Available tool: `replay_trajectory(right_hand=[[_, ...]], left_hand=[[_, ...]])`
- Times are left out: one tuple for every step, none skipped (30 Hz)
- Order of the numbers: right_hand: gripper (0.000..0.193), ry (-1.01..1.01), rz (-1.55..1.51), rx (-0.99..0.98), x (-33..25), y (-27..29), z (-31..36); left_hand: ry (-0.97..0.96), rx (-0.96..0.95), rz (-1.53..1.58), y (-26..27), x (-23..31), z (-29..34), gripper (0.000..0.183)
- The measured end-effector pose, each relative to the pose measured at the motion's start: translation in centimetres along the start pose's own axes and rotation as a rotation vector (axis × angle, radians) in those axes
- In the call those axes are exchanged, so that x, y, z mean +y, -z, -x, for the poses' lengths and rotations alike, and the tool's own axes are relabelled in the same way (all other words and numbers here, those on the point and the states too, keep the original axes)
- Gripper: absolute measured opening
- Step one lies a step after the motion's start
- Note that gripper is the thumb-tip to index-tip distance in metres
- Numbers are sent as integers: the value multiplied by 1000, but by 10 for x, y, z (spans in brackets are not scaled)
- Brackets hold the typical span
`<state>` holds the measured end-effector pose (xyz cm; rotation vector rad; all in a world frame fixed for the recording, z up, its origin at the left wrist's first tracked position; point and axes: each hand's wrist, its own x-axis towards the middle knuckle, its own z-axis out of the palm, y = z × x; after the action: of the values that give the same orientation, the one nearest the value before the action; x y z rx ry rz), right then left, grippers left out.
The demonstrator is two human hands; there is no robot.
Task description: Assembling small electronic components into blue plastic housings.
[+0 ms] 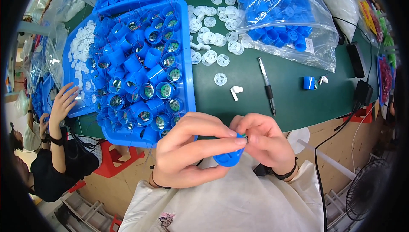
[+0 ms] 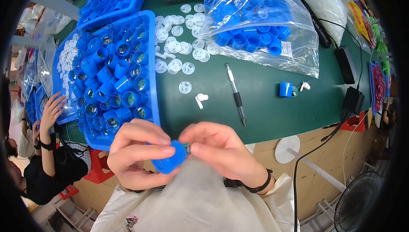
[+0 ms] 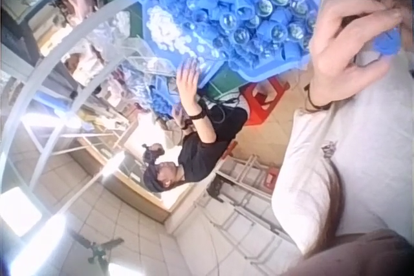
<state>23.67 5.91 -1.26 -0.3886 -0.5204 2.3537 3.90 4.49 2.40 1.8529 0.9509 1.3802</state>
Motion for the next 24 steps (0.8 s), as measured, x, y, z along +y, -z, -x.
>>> replay_trajectory(right_hand=[[24,-39,-49,30,1,1,0],[24,-44,-50,30,1,1,0],[24,-62,-92,-2,1,1,-1],[24,-81,-135,-34,1,1,-1],[24,-87,-135,-36,1,0,-1],[25,-93,-165,-48,1,0,0],[25,-99,-195,-59,1,-1,0],[25,-97,-194,-53,2,0,0],[26,-89,-217,-56,3,2,1],[27,-81,-239,-58,4,3,1],[27,-85,-240,-59,4,3,2],[27,-98,-253,-66,4,3,2],[28,-112,-266,-72,4,3,3],[28,-113,-267,-71,5,4,4],[29,-112,-278,-75,7,5,5],[29,-112,-288,-80,8,6,6],[29,-114,-289,-78,9,5,6],[30,-120,-295,-92,9,3,5],[31,-127,-301,-107,10,2,5],[31,-128,-301,-102,11,2,4],[31,-141,-319,-101,14,3,5],[32,-155,-337,-100,16,3,5],[32,-156,-339,-100,18,3,5],[32,-154,-365,-119,19,3,5]], left_hand=[[-27,-10,-37,-1,-1,-1,43],[-23,-7,-39,-1,0,-2,43],[-42,-28,-48,-1,1,-5,44],[-62,-49,-57,-1,1,-7,46],[-59,-45,-61,-1,2,-7,46],[-62,-43,-51,-1,4,-7,48],[-65,-41,-41,-1,4,-8,49],[-65,-42,-35,-2,2,-8,49],[-77,-46,-19,-3,-2,-9,49],[-89,-51,-2,-5,-5,-9,49],[-87,-49,-4,-5,-5,-9,49],[-95,-51,13,-6,-5,-10,49],[-102,-53,30,-6,-5,-10,49],[-101,-52,30,-7,-5,-10,49],[-101,-62,32,-7,-5,-10,49],[-102,-72,34,-7,-4,-10,48],[-100,-70,34,-7,-4,-11,48],[-112,-79,25,-7,-4,-11,48],[-125,-87,15,-7,-4,-12,48],[-123,-87,18,-6,-5,-13,48],[-125,-113,33,-6,-6,-14,47],[-128,-139,48,-5,-7,-15,46],[-126,-139,47,-4,-7,-16,46],[-136,-162,81,-2,-6,-18,46]])
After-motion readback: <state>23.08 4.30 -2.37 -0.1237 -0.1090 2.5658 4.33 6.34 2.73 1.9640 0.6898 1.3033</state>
